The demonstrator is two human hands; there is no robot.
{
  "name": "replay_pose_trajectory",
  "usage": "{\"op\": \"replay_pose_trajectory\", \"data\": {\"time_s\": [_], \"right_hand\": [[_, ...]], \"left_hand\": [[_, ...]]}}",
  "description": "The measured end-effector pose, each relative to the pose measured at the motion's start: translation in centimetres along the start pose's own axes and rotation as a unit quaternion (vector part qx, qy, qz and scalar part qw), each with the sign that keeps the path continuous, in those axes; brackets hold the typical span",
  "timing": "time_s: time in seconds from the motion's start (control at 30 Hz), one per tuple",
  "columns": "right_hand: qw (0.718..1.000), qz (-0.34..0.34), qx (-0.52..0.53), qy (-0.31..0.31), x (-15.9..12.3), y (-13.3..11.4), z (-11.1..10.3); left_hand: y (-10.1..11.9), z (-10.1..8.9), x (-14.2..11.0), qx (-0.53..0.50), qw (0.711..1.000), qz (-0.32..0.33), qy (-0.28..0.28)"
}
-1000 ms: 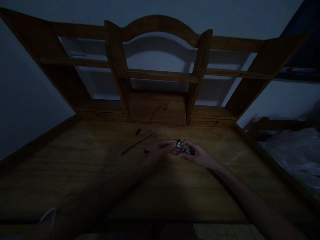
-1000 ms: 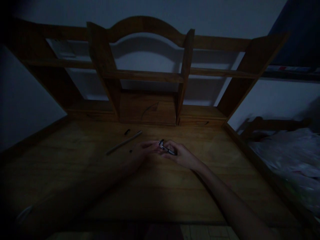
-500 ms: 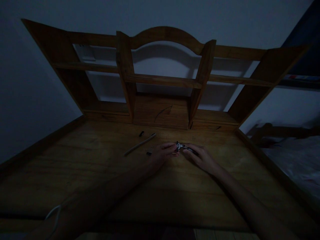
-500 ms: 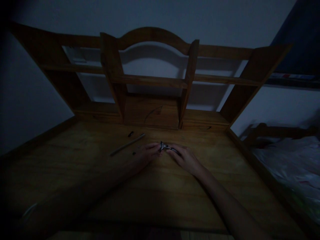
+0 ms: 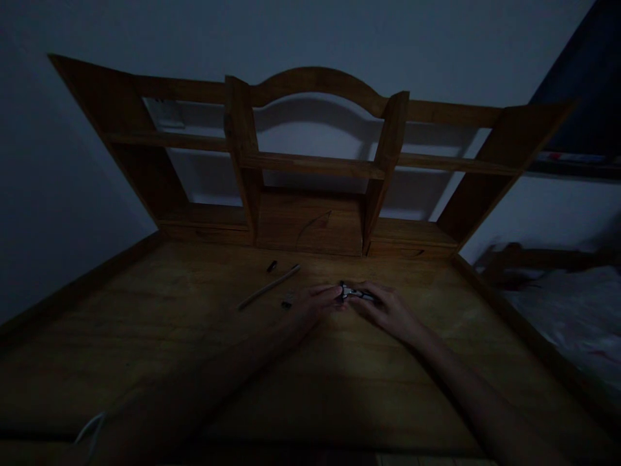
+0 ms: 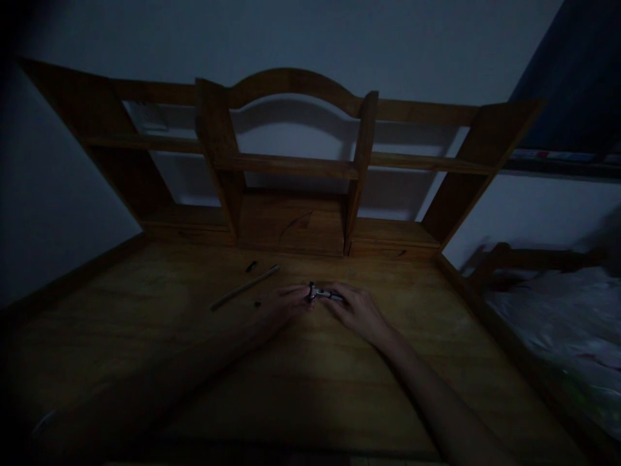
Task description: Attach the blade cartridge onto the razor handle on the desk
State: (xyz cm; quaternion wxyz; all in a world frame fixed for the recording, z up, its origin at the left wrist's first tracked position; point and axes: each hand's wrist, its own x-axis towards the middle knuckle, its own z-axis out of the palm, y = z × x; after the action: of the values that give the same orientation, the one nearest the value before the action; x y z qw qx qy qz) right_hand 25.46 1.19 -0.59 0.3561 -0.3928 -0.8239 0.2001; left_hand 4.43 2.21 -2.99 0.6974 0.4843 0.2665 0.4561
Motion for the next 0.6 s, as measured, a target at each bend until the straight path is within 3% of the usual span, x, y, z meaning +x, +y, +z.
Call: {"op": "replay_pose_trajectory", "data": {"time_s": [0.07,0.13,0.23,0.3,0.33,0.4,0.47,0.53,0.6], "right_hand": [[1.0,0.015,0.021,0.017,0.0,0.2,0.2],[0.998,0.036,0.034,0.035,0.0,0.3,0.4],[0.995,0.064,0.051,0.065,0.4,0.7,0.4],[0.99,0.067,0.073,0.099,0.8,0.9,0.2],[0.986,0.071,0.086,0.122,1.1,0.9,0.1],[0.976,0.09,0.118,0.16,1.8,0.7,-0.2],[0.968,0.113,0.155,0.16,2.5,0.2,-0.4],[0.962,0.13,0.188,0.147,3.1,-0.5,-0.2],[0.957,0.139,0.2,0.156,3.6,-1.1,0.6]], "left_hand": [[0.2,0.0,0.0,0.015,1.0,0.012,-0.003],[0.9,0.0,0.0,0.108,0.993,0.054,-0.011],[2.6,-0.5,0.7,0.296,0.944,0.146,-0.01],[3.6,-1.3,1.5,0.449,0.866,0.22,-0.023],[4.0,-1.9,1.9,0.54,0.798,0.263,-0.044],[4.2,-3.2,2.4,0.688,0.637,0.33,-0.112],[4.1,-4.6,2.1,0.761,0.524,0.36,-0.131],[4.0,-5.7,1.2,0.796,0.465,0.366,-0.128],[4.3,-6.2,-0.1,0.806,0.446,0.372,-0.113]]}}
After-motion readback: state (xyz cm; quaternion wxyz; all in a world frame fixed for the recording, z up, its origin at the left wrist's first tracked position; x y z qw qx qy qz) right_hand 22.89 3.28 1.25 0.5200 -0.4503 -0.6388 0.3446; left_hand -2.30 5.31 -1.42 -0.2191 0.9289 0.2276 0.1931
